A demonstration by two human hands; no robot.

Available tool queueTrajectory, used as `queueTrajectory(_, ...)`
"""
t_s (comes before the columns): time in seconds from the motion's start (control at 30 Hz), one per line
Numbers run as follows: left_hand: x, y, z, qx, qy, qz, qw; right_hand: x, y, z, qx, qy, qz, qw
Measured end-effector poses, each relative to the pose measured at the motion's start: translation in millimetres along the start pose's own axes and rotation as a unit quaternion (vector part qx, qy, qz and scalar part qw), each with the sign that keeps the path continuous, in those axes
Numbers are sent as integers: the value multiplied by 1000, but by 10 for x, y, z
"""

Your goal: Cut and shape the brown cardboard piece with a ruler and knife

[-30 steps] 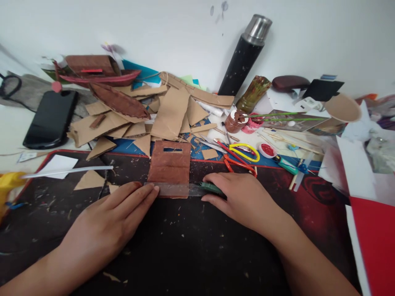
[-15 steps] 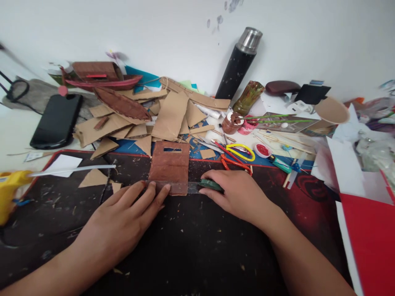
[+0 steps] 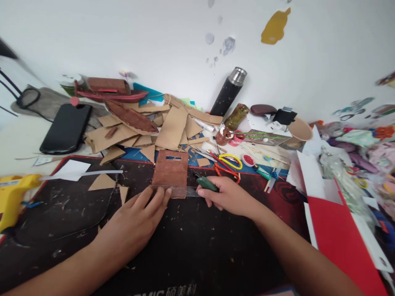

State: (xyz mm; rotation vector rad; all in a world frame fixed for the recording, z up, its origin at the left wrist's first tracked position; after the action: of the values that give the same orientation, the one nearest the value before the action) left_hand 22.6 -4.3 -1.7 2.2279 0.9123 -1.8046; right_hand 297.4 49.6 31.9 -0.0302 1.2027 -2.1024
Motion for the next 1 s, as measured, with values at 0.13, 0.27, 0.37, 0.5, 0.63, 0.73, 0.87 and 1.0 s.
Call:
queueTrajectory(0.13, 24, 49, -10, 5, 16, -6, 1000, -25, -93, 41, 21, -25, -40, 999)
queueTrajectory(0.27, 24, 83, -29, 3, 16, -22, 1000, -37, -277, 106, 13, -69, -37, 997)
queueTrajectory(0.37, 24, 107, -39, -4, 2, -17, 1000, -4, -383, 138, 2, -100, -61, 993)
queueTrajectory(0.5, 74, 149, -31, -9, -20, 0, 1000, 65, -390, 116, 27, -95, -141, 985)
queueTrajectory(0.63, 143, 166, -10, -35, -28, 30, 999, 127, -309, 83, 76, -70, -210, 972)
queueTrajectory(0.73, 129, 164, -10, -29, 5, 31, 999, 181, -259, 79, 81, -77, -230, 967)
queueTrajectory(0.87, 82, 153, -32, -1, 29, 12, 999, 230, -174, 52, 87, -73, -213, 970)
queueTrajectory(1.0, 48, 145, -59, 7, 13, -18, 1000, 207, -66, -18, 80, -32, -203, 975)
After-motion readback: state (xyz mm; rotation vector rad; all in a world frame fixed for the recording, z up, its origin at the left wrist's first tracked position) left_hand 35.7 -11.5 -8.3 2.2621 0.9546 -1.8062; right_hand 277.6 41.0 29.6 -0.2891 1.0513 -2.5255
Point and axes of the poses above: each hand's wrist, its own z-axis away from the middle knuckle, its own x-axis out of the palm, y = z × x, the point moved 4 cm from there along -z, towards the middle knuckle, and after that the axes turned 7 degrees about x, right-handed, at the moved point
